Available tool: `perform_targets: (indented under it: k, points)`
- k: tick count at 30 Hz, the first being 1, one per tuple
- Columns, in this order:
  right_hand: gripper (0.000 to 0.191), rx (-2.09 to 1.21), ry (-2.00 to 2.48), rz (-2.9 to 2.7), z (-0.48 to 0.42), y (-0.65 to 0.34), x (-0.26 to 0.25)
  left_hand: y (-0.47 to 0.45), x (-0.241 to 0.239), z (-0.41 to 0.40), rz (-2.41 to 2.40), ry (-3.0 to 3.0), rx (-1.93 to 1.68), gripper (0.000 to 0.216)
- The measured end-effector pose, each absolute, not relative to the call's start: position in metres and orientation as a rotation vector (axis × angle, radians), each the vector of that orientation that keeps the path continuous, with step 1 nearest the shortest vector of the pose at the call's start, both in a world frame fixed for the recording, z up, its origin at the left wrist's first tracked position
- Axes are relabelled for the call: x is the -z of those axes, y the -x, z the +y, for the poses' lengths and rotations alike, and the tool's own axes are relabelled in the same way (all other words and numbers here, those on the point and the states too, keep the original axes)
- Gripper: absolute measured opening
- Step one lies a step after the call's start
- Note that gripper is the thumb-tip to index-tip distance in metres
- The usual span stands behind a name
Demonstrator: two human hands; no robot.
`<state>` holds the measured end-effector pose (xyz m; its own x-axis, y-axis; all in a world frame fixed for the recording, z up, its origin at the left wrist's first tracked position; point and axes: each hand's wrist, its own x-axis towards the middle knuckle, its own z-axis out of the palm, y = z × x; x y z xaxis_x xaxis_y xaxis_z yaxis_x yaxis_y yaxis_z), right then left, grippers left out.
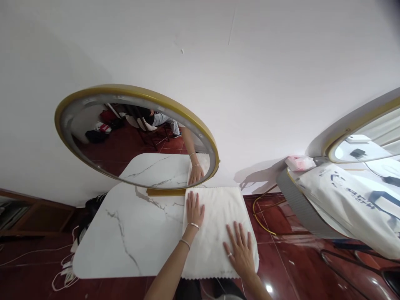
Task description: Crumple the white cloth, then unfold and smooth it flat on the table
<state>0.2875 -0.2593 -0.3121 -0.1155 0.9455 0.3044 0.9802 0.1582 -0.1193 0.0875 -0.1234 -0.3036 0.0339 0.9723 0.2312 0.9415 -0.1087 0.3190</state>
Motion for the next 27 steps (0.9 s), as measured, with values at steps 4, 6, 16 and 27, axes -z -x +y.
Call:
perform_targets:
  k: [4, 6, 16, 27]
  points:
    - [0.061, 0.13, 1.674, -2.345, -0.263, -0.291, 0.305, -0.074, 0.312, -0.118, 2.03, -2.231, -0.627, 0.063]
    - [0.059, 0.083, 1.536, -2.478, -0.263, -0.288, 0.3, -0.06, 0.313, -0.122, 2.037, -2.222, -0.627, 0.062]
    - [0.062, -0.079, 1.362, -2.57, -0.255, -0.193, 0.288, 0.054, 0.307, -0.126, 2.1, -2.19, -0.606, 0.062]
    - [0.062, -0.077, 1.498, -2.468, -0.265, -0.124, 0.292, 0.081, 0.306, -0.123, 1.845, -2.358, -0.556, 0.058]
